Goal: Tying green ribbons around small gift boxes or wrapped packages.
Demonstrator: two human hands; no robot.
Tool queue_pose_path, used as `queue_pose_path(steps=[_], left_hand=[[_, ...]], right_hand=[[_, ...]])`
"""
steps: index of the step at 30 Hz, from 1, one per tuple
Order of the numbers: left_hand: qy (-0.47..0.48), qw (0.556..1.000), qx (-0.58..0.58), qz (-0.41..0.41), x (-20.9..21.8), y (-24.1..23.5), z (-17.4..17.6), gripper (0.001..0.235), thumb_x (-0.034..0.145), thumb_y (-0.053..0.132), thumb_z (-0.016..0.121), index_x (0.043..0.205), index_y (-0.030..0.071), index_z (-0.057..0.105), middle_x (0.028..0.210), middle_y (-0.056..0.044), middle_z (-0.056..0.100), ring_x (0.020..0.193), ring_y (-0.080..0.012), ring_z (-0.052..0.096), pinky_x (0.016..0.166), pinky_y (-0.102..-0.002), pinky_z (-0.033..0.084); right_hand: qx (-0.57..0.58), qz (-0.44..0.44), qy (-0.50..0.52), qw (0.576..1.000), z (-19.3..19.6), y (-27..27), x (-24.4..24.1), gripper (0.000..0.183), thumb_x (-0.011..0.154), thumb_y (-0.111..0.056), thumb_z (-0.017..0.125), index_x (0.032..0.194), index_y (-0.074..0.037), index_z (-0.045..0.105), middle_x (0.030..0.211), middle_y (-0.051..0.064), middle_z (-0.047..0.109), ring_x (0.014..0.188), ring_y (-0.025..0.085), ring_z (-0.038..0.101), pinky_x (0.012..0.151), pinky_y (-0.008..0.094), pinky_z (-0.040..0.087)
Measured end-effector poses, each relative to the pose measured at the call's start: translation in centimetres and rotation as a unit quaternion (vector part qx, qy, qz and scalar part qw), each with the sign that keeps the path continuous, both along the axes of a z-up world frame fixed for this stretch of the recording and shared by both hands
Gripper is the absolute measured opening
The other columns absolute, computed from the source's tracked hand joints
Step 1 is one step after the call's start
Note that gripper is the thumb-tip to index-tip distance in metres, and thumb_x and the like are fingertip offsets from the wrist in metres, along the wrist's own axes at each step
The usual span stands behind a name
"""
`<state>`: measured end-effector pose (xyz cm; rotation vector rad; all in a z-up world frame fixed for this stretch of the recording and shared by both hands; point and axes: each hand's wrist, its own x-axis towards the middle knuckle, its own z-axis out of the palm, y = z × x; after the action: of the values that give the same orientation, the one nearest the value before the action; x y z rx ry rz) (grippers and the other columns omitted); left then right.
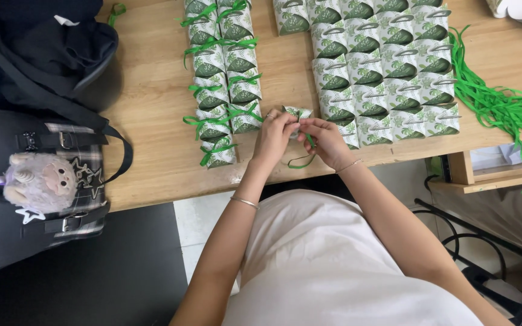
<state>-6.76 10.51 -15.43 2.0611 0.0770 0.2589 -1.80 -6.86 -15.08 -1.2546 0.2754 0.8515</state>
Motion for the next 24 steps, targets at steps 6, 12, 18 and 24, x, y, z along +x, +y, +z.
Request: queue_pose_path(steps=[6,12,18,24], left_hand=[[0.019,0.996,-0.076,-0.035,0.0,0.9,-0.4,0.009,0.092,0.003,0.070,0.100,0.001,0.068,0.092,-0.015,0.070,0.085,-0.0276,0.072,0.075,-0.038,0.056],[0.003,1.000,-0.016,-0.024,-0.3,0.5,1.0,0.011,0.088,-0.003,0.067,0.097,0.002,0.065,0.093,-0.015,0.067,0.087,-0.0323,0.070,0.075,-0.042,0.056],[0.028,0.993,0.110,0.012,-0.2,0.7,3.4,0.011,0.087,0.009,0.068,0.090,0.001,0.061,0.097,-0.017,0.062,0.086,-0.0374,0.066,0.073,-0.046,0.053],[0.151,0.981,-0.103,0.058,0.2,4.4,6.8,0.017,0.089,0.020,0.067,0.082,0.005,0.063,0.095,-0.014,0.072,0.082,-0.0245,0.070,0.073,-0.040,0.055]], right_hand=[[0.022,0.014,0.030,0.999,0.0,-0.6,0.3,0.019,0.098,-0.012,0.061,0.115,-0.007,0.068,0.078,0.004,0.069,0.056,0.013,0.057,0.048,0.026,0.043],[0.024,0.025,0.012,0.999,0.0,-0.5,0.2,0.018,0.101,-0.012,0.060,0.116,-0.005,0.067,0.080,0.005,0.069,0.057,0.013,0.057,0.048,0.026,0.042],[-0.006,0.033,-0.015,0.999,0.9,-0.8,0.3,0.024,0.097,-0.009,0.063,0.120,-0.006,0.067,0.082,0.005,0.068,0.058,0.012,0.058,0.048,0.026,0.043],[-0.045,0.018,-0.050,0.998,3.6,-3.2,0.2,0.019,0.095,-0.004,0.064,0.114,-0.003,0.063,0.087,0.007,0.070,0.064,0.014,0.060,0.053,0.028,0.047]])
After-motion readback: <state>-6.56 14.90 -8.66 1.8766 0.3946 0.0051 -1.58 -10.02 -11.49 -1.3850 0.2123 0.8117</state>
